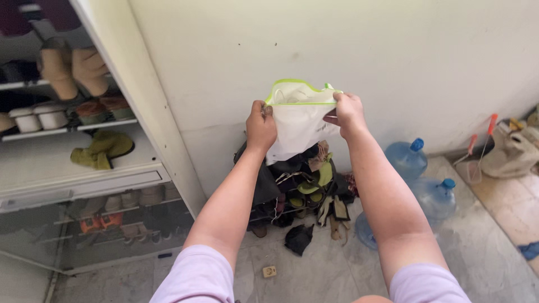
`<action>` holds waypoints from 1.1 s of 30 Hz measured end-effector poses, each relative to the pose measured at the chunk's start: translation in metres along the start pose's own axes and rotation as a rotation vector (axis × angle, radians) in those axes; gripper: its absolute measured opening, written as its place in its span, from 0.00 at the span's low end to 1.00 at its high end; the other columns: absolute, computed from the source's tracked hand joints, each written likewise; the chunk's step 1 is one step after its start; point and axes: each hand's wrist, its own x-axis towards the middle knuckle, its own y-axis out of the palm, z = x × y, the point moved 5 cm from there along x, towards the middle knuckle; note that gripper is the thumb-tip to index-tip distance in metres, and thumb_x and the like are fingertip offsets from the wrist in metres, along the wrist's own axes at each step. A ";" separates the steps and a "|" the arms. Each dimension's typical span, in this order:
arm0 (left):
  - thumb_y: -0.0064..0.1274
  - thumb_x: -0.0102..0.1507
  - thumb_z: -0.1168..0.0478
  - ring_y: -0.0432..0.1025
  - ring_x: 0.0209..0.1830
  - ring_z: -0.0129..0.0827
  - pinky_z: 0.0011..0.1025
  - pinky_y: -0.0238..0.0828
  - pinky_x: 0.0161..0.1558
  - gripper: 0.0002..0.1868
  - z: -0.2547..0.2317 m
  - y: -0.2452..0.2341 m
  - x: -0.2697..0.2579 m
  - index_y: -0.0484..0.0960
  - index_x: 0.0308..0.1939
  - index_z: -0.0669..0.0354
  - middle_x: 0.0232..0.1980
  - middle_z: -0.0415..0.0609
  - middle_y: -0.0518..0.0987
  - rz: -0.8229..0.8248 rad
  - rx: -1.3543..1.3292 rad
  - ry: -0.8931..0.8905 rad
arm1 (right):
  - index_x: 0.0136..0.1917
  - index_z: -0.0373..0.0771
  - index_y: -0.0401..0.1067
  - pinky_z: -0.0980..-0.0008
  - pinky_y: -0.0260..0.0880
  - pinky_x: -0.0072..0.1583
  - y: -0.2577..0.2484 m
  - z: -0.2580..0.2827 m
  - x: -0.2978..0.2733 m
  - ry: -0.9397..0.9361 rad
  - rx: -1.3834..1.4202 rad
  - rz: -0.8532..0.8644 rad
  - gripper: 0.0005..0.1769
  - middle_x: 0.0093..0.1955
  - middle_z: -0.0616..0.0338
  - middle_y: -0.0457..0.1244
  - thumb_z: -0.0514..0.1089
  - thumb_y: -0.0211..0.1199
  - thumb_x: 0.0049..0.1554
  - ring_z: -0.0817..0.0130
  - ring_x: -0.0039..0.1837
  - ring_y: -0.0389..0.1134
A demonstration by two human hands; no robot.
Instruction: The person handles a black package and a white pouch by placing them into a shoe rack. They then use a cloth to wipe a black padded object, fold it, and place it on top of the rack.
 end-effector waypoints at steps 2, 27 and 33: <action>0.46 0.70 0.59 0.76 0.33 0.44 0.39 0.70 0.38 0.10 -0.034 -0.013 -0.017 0.72 0.48 0.63 0.34 0.58 0.80 -0.082 -0.058 0.025 | 0.58 0.34 0.70 0.59 0.76 0.50 -0.015 0.007 -0.021 0.011 -0.071 -0.004 0.16 0.51 0.53 0.68 0.44 0.53 0.61 0.62 0.49 0.72; 0.52 0.71 0.66 0.58 0.29 0.17 0.21 0.57 0.31 0.06 -0.107 -0.266 -0.054 0.73 0.40 0.61 0.29 0.35 0.67 -0.022 -0.254 0.259 | 0.55 0.34 0.75 0.73 0.74 0.50 0.079 0.050 -0.179 -0.488 0.356 0.398 0.12 0.49 0.58 0.71 0.45 0.58 0.69 0.74 0.46 0.71; 0.52 0.71 0.66 0.62 0.31 0.15 0.20 0.60 0.33 0.04 -0.098 -0.335 -0.066 0.75 0.41 0.61 0.32 0.35 0.72 0.022 -0.341 0.268 | 0.53 0.35 0.72 0.74 0.72 0.49 0.123 0.043 -0.201 -0.541 0.385 0.356 0.07 0.48 0.58 0.69 0.41 0.58 0.70 0.74 0.45 0.69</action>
